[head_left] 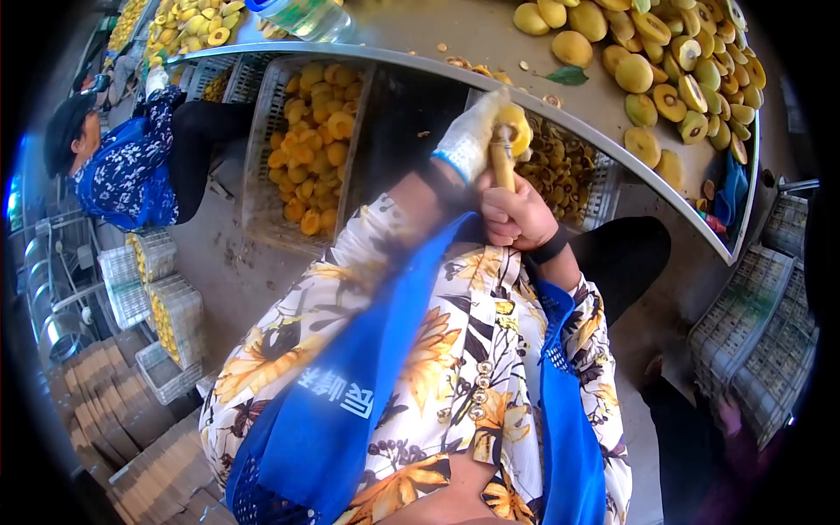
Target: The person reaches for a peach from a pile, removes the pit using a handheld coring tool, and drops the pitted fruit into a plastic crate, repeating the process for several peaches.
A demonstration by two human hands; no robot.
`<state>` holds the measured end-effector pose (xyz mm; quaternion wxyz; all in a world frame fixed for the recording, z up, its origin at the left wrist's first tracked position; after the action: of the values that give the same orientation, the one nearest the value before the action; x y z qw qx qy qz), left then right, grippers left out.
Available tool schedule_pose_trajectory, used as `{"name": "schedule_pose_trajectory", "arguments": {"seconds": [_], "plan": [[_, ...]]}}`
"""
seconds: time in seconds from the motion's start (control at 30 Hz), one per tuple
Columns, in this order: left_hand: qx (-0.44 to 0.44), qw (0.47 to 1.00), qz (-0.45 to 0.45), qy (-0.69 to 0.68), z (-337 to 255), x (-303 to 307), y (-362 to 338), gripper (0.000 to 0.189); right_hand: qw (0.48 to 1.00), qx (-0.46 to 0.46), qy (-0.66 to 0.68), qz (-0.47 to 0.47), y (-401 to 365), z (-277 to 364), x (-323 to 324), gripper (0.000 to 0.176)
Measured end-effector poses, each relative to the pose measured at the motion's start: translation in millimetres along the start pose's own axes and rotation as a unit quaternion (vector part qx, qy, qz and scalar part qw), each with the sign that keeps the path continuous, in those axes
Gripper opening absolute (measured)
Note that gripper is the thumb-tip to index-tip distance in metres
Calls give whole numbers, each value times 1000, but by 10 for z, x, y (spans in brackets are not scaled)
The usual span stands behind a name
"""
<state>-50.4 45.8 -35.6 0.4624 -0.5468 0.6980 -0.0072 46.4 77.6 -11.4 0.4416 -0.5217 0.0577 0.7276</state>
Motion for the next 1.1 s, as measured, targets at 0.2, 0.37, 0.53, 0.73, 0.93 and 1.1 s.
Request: {"name": "schedule_pose_trajectory", "arguments": {"seconds": [0.2,0.37,0.53,0.73,0.93,1.1], "plan": [[-172,981,-88,20,-1014,958,-231,36,971,73,-201,-112,92,37,404,13],[-402,398,-400,721,-1971,767,-819,36,832,102,-487,-246,-38,189,769,24],[-358,529,-162,752,-1394,-650,264,37,763,136,-564,-286,-15,120,1212,22],[-219,443,-180,850,-587,-1154,1531,46,725,188,-572,-335,-334,109,1052,18],[-174,763,16,622,-910,-1053,1013,43,716,222,-529,-398,-549,276,942,14],[-79,957,275,57,-833,-784,227,31,595,402,-616,-323,-490,812,184,20]]}}
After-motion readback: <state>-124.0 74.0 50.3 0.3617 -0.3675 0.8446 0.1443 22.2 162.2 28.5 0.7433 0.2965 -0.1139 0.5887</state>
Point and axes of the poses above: each hand's wrist, its own y-axis towards the middle knuckle, its own x-axis out of the back of the hand, z = x × y, the point moved 8 cm from there along y, towards the middle knuckle
